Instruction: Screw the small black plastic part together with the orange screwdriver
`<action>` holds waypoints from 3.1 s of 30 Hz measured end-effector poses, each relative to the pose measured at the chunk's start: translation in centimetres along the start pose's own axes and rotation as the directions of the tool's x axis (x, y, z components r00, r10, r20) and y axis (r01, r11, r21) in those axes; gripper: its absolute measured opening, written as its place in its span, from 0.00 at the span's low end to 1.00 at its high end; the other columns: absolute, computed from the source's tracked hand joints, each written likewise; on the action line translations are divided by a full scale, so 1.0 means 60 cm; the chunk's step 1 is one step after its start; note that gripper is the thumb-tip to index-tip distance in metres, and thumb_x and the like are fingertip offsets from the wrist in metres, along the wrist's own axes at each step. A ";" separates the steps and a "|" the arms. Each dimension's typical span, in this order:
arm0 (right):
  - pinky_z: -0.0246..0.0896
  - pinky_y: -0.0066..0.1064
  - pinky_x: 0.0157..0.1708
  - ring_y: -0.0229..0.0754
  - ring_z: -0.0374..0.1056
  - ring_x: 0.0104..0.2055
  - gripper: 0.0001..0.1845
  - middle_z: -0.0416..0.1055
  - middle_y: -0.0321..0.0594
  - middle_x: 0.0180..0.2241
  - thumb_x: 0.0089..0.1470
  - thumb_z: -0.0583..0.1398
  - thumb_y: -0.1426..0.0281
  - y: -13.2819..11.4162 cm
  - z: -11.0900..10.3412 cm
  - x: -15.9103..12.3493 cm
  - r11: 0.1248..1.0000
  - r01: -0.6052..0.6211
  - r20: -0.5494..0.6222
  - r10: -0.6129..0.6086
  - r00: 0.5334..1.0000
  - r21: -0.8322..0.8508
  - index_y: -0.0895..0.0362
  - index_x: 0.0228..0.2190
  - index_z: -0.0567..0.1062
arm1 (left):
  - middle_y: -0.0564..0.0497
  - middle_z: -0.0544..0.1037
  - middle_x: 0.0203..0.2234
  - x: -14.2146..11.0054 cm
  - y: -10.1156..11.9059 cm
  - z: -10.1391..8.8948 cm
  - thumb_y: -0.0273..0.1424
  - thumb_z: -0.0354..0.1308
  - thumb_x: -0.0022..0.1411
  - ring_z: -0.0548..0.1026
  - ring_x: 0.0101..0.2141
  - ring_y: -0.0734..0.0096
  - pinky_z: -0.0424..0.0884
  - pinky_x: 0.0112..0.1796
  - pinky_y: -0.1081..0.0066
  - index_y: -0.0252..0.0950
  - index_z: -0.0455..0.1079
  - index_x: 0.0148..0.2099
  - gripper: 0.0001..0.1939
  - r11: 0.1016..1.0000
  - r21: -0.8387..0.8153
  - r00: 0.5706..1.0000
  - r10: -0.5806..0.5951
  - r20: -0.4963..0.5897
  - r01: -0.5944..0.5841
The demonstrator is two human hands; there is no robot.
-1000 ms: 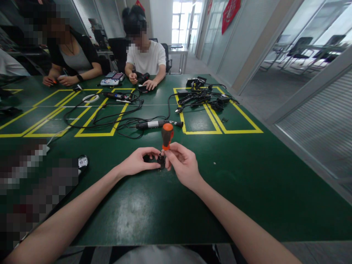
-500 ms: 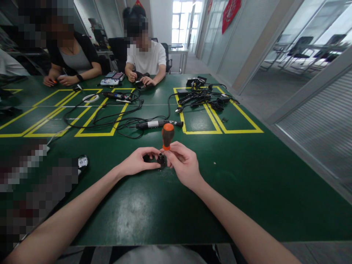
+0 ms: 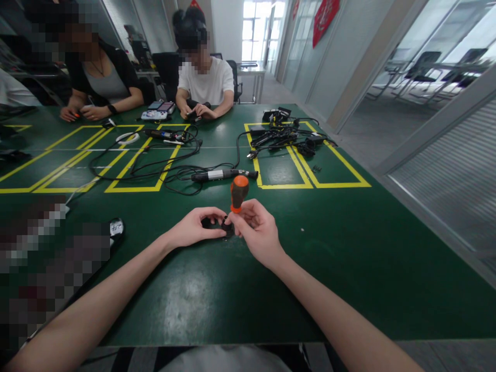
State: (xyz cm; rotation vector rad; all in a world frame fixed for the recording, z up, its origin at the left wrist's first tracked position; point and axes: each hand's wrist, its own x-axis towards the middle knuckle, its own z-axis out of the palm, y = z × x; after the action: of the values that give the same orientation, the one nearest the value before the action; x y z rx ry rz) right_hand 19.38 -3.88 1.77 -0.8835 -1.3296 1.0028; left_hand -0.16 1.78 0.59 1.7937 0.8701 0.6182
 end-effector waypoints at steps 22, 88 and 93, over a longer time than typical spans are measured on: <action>0.73 0.32 0.24 0.38 0.71 0.24 0.14 0.74 0.38 0.29 0.60 0.67 0.57 -0.010 -0.004 0.003 0.998 0.038 0.047 -0.035 0.998 -0.055 0.54 0.30 0.79 | 0.51 0.82 0.35 -0.001 0.001 -0.001 0.34 0.71 0.53 0.74 0.35 0.69 0.67 0.39 0.70 0.35 0.79 0.46 0.18 1.000 -0.016 1.000 0.016 0.008 -0.016; 0.74 0.33 0.25 0.39 0.72 0.25 0.15 0.79 0.39 0.28 0.59 0.66 0.56 0.000 -0.005 0.000 0.997 0.017 -0.047 -0.020 0.999 -0.075 0.55 0.39 0.78 | 0.51 0.81 0.35 0.000 -0.002 0.001 0.34 0.72 0.52 0.75 0.35 0.69 0.67 0.39 0.70 0.35 0.80 0.46 0.18 1.000 -0.029 1.000 0.010 -0.003 -0.010; 0.71 0.30 0.25 0.37 0.70 0.24 0.16 0.79 0.36 0.26 0.59 0.66 0.55 0.003 -0.003 0.002 1.000 0.016 -0.073 -0.016 0.997 -0.005 0.53 0.34 0.70 | 0.51 0.82 0.34 0.000 -0.002 0.001 0.33 0.72 0.52 0.75 0.35 0.70 0.68 0.39 0.71 0.34 0.80 0.46 0.18 0.999 -0.028 1.000 0.015 -0.005 -0.015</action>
State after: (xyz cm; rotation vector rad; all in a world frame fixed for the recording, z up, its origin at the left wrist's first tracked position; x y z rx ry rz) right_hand 19.54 -3.67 1.63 -0.9032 -1.2762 0.9468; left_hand -0.12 1.78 0.48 1.7754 0.8482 0.6413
